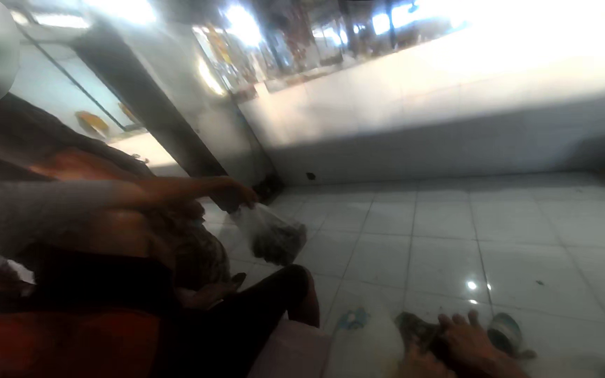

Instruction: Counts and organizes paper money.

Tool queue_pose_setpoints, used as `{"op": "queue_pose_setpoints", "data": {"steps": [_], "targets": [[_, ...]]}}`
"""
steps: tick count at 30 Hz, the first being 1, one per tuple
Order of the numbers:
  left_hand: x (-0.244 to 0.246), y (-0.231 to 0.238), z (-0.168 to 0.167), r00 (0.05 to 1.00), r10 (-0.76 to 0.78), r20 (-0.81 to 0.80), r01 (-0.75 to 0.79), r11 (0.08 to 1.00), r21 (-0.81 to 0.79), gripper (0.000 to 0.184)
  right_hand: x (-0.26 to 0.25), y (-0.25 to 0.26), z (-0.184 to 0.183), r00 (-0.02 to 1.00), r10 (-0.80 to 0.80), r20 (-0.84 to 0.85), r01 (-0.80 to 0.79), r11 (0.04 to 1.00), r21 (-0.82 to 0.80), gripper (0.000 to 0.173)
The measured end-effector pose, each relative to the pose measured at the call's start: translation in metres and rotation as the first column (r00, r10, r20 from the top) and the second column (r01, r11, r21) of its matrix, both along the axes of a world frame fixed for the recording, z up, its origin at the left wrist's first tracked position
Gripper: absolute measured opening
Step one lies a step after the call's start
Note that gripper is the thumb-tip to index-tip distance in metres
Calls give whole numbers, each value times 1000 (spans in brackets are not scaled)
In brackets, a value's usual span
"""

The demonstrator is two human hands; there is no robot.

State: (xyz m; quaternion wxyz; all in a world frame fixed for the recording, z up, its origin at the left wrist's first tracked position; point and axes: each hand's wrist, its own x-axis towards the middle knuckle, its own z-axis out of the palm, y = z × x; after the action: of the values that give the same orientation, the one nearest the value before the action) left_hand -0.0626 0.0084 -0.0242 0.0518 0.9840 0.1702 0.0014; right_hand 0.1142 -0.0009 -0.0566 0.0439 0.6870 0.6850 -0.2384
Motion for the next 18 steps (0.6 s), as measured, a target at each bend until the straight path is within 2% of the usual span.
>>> {"op": "queue_pose_setpoints", "data": {"steps": [3,5,7,9,10,12,14,16,18], "targets": [[-2,-6,23,1000,7,2,-7,999,-48,25,-1,-3,20,998,-45,41,45,999,-5,40],[-6,7,10,981,76,181,-57,993,-107,23,1,-8,19,996,-52,66,49,997,56,34],[-5,20,7,930,256,262,-157,925,-346,23,7,-11,14,995,-46,88,41,998,57,26],[1,32,14,877,445,180,-307,808,-502,22,12,-14,17,998,-43,55,41,998,42,22],[7,37,18,860,503,84,-395,761,-515,24,13,-14,16,998,-41,39,39,998,42,21],[19,46,19,842,533,-83,-515,747,-422,32,14,-14,15,999,-31,30,30,999,37,20],[30,55,13,840,502,-204,-541,757,-367,39,14,-11,13,999,-21,33,20,999,31,19],[39,62,12,847,403,-346,-522,754,-398,44,13,-10,16,1000,-22,9,22,1000,-20,21],[43,67,8,871,304,-385,-461,777,-429,41,15,-9,17,999,-31,-40,28,997,-67,21]]}}
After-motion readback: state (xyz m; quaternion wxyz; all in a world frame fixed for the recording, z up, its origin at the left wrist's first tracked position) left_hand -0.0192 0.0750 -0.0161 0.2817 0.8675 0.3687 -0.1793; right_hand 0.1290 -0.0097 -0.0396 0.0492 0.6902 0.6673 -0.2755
